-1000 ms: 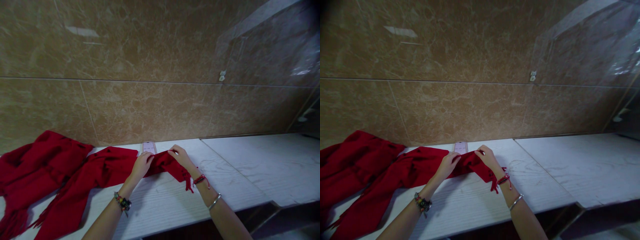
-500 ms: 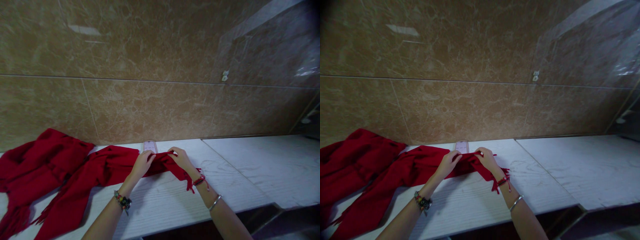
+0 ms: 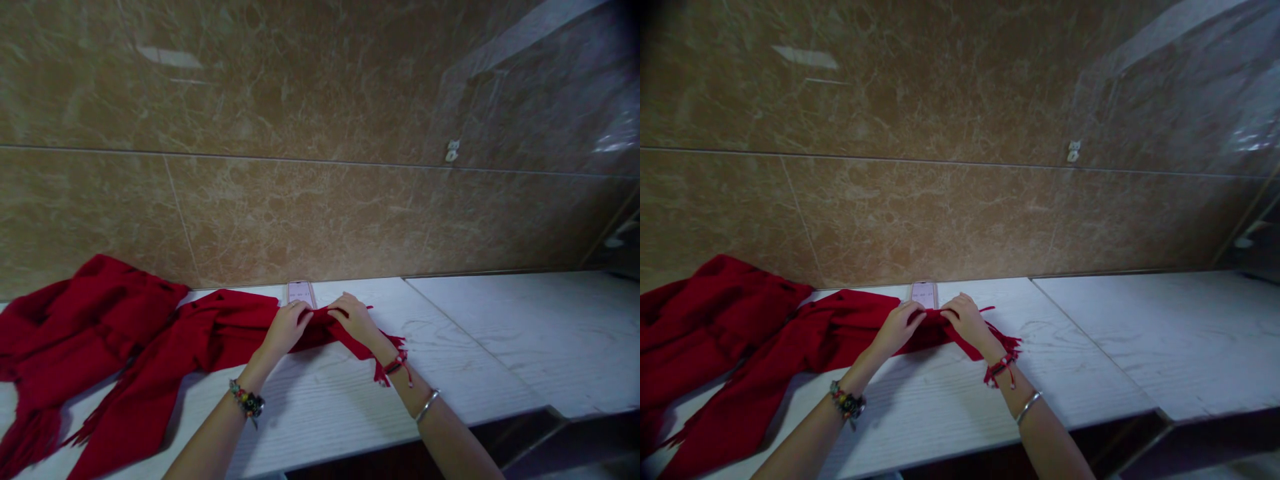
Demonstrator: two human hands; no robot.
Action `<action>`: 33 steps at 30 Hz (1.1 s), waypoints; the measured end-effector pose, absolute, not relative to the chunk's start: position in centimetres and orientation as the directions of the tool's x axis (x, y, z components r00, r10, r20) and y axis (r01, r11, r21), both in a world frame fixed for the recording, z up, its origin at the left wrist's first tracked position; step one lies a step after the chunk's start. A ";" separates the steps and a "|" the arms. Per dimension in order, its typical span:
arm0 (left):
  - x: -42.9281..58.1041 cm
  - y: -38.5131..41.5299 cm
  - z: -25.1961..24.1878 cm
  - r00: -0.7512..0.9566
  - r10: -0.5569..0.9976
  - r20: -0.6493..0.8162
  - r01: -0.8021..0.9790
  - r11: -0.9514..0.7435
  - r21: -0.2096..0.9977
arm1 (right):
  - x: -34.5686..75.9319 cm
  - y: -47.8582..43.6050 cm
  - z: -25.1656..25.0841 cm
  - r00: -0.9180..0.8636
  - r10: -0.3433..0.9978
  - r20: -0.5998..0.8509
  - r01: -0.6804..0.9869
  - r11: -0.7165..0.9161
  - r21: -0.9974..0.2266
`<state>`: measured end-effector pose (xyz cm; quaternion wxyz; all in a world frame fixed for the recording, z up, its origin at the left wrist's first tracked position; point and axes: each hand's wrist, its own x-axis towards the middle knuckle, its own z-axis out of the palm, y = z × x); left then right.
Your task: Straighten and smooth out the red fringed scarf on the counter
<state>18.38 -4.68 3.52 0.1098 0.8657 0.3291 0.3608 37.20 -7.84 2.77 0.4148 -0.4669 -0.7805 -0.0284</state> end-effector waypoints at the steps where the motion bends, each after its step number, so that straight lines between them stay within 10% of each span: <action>1: 18.2 -4.6 3.7 0.511 0.655 0.556 0.506 -0.752 0.421 | 37.5 -7.8 2.9 -0.175 0.710 0.682 0.752 0.544 -0.373; 11: 18.8 -5.0 3.4 0.538 0.627 0.563 0.448 -0.779 0.439 | 35.9 -8.1 2.5 -0.307 0.664 0.682 0.786 0.581 -0.212; 33: 17.8 -4.6 4.3 0.511 0.649 0.564 0.477 -0.760 0.441 | 37.0 -7.5 2.1 -0.203 0.675 0.710 0.770 0.558 -0.310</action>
